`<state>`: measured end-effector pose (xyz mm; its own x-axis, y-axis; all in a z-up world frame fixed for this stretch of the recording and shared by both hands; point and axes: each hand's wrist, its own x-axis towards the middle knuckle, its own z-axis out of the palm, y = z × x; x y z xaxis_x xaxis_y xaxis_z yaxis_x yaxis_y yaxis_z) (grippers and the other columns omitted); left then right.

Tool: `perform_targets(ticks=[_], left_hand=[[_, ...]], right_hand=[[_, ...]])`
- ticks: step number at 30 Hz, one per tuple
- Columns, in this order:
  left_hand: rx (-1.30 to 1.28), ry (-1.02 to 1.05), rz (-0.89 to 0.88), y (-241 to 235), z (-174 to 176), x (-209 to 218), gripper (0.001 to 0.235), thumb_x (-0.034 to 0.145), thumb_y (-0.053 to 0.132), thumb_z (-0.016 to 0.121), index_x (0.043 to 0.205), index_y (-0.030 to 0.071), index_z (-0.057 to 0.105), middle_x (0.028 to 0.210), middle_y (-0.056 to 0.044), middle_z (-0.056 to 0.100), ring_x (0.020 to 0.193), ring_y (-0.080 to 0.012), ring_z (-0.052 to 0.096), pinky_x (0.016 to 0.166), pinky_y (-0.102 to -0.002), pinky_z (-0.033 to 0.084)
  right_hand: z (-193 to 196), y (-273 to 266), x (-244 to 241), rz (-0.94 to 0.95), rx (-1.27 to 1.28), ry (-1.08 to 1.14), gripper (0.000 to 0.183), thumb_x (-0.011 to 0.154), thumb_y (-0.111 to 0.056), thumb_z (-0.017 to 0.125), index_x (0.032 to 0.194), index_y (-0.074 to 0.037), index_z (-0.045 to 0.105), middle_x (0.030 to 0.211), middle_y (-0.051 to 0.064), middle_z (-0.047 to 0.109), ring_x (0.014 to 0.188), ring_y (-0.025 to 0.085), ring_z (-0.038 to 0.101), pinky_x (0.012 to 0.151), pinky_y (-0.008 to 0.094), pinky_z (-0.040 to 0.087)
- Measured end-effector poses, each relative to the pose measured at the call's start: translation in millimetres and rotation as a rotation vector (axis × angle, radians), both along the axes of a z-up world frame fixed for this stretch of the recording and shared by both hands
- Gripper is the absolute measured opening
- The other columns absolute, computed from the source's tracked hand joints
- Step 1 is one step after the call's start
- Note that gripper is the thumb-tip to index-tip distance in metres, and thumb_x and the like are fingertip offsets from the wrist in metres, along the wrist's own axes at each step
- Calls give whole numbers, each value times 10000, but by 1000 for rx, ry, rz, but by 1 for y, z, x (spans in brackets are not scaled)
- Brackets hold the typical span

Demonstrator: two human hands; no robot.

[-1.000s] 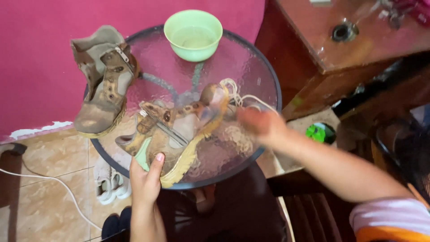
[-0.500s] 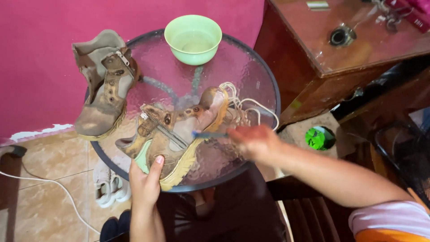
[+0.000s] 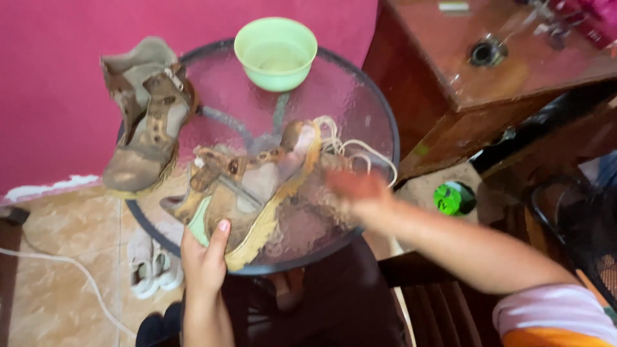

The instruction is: The person scrubs a brown boot with a toothbrush, repeatedly dipping the brush into a bowl of water. They rotate the boot to clean different areas, including the toe, sides, and laces, while the other boot remains on the table.

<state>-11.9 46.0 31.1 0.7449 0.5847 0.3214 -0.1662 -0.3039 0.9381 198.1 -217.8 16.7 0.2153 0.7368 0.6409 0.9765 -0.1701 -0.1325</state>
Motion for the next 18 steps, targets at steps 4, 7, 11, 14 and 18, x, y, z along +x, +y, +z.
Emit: perform_targets(ticks=[4,7,11,14,18], left_hand=[[-57,35,41,1,-6,2,532,924,224,626,1396,-7,542,1397,-169,613,1331,-285,565,1146,-403,412],[-38,40,30,-1,-4,-2,546,938,260,603,1410,-5,530,1407,-173,601,1350,-311,551,1153,-423,399],[-66,7,25,-2,-4,2,564,933,246,609,1424,-17,515,1427,-180,583,1368,-307,536,1167,-423,395],[-68,15,14,1,-4,-1,567,940,266,607,1425,-12,513,1416,-171,592,1346,-298,550,1160,-416,402],[-59,12,41,-1,-8,1,589,930,262,619,1434,-22,510,1455,-188,564,1391,-308,514,1178,-420,378]], right_hand=[[34,12,7,35,-469,124,456,846,194,488,1239,-11,596,1440,171,596,332,14,478,226,115,324],[64,6,12,-406,-267,370,156,1048,-140,474,946,-109,588,721,103,649,581,329,603,471,470,407],[41,2,-5,-57,-299,172,375,954,-12,503,1314,-23,606,1016,91,721,482,49,615,303,125,469],[46,6,17,-184,-255,211,371,977,-156,471,1284,-11,623,1162,181,743,684,234,676,478,326,508],[12,-1,-4,47,-85,71,459,955,39,612,1399,57,494,1010,112,722,645,122,678,372,148,504]])
